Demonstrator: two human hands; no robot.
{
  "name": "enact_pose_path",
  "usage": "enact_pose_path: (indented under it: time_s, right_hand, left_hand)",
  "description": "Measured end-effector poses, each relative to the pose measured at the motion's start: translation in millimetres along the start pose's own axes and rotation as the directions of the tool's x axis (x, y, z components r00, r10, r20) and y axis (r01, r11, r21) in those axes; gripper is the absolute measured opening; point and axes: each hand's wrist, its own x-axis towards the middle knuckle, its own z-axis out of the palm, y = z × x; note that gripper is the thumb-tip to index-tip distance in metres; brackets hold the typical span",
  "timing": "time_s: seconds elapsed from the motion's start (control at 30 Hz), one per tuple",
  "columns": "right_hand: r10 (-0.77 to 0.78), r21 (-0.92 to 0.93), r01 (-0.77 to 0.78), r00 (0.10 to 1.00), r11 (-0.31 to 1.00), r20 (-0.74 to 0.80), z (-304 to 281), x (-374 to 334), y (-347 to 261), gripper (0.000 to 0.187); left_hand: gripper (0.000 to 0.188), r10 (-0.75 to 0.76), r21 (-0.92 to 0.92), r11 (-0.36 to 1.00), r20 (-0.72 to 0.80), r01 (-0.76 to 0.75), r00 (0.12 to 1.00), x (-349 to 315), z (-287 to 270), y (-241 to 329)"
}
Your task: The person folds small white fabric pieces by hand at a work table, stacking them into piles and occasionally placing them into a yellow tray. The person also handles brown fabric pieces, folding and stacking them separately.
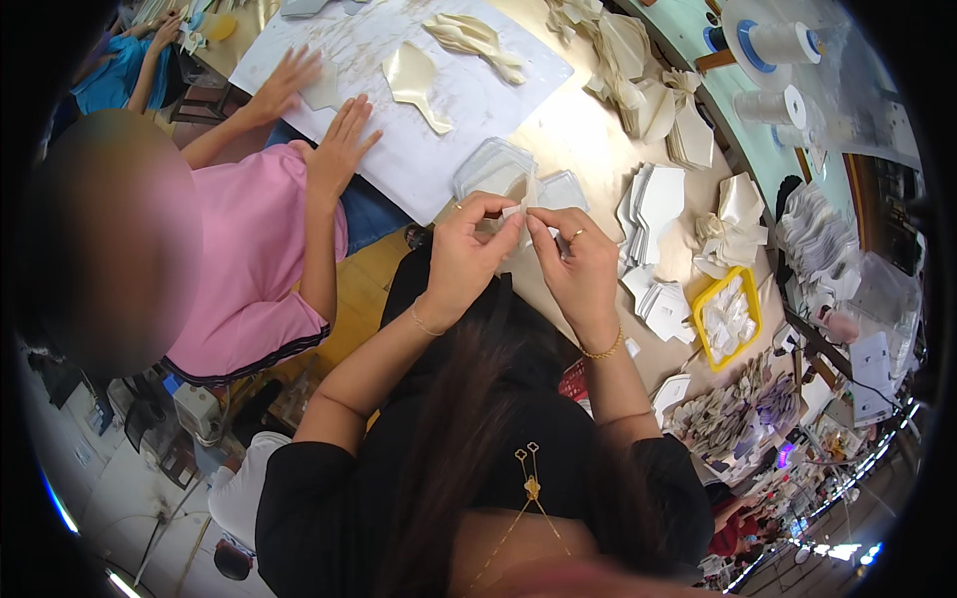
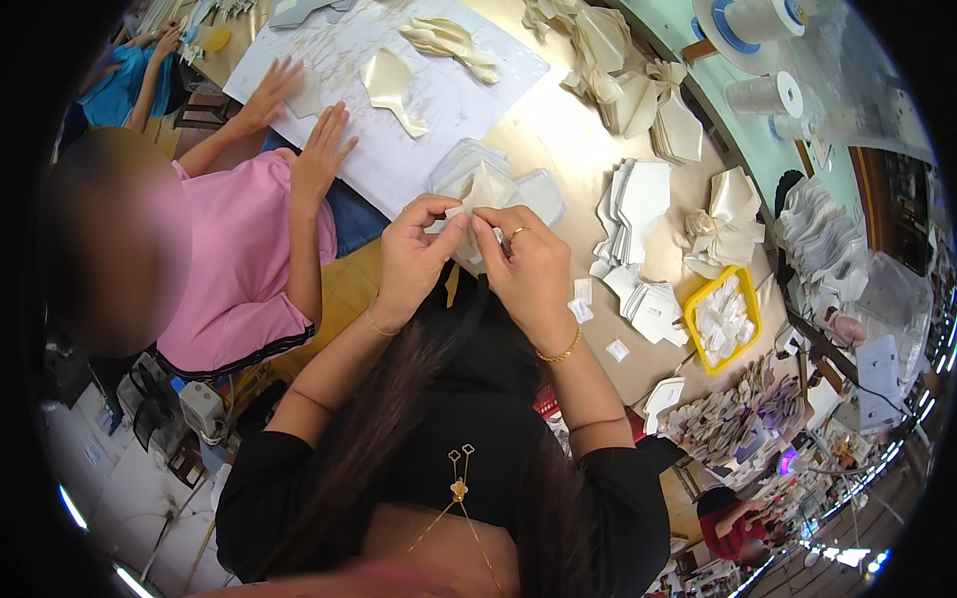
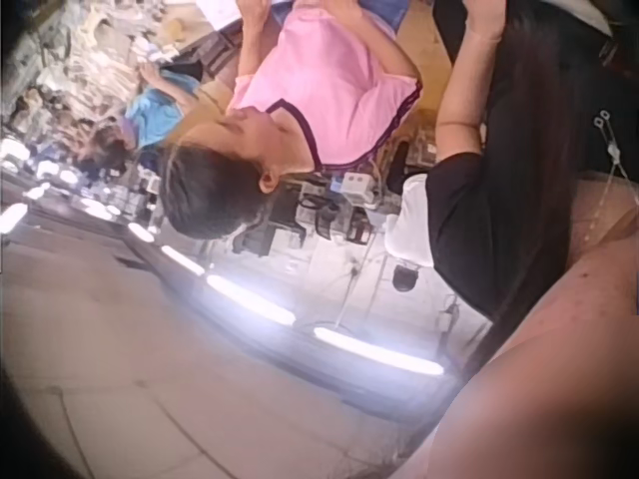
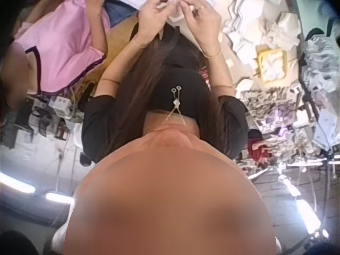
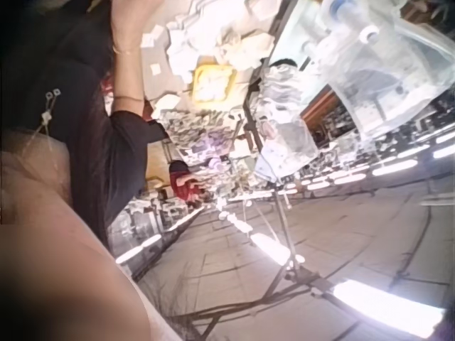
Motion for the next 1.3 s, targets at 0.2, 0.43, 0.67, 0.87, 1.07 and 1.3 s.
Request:
enact_pose_path:
  time_s: [0.2,0.43,0.67,0.87,1.07,1.3]
  right_hand:
    - [-0.092,-0.065,0.089,0.995,0.994,-0.048,3.3,-1.2,5.6,0.009]
    - [-0.100,-0.129,0.094,0.994,0.987,-0.039,4.2,-3.7,7.5,0.008]
    - [-0.064,-0.191,0.066,0.998,0.979,0.016,3.5,-4.1,7.2,0.007]
    - [0.077,-0.051,-0.061,0.909,0.997,0.409,-33.7,-12.7,14.9,0.011]
    - [0.225,-0.134,-0.181,0.767,0.974,0.601,-57.0,-40.0,20.2,0.013]
    - [0.069,-0.148,-0.003,0.892,0.989,0.447,-50.4,-56.8,23.1,0.011]
  left_hand:
    - [0.015,-0.057,0.008,0.998,0.029,0.057,0.998,-1.5,-1.9,-3.0]
    - [0.017,-0.052,-0.025,0.998,0.016,0.052,0.999,-4.4,1.1,-3.0]
    - [0.018,0.093,0.166,0.982,0.002,-0.092,0.996,-7.6,5.1,-8.6]
    - [0.020,-0.249,0.077,0.969,0.311,0.237,0.917,-16.4,-9.0,-17.6]
    - [0.019,-0.340,0.155,0.940,0.454,0.303,0.823,-36.3,4.2,-22.2]
    - [0.012,-0.404,0.134,0.915,0.360,0.382,0.841,-45.8,14.7,-24.9]
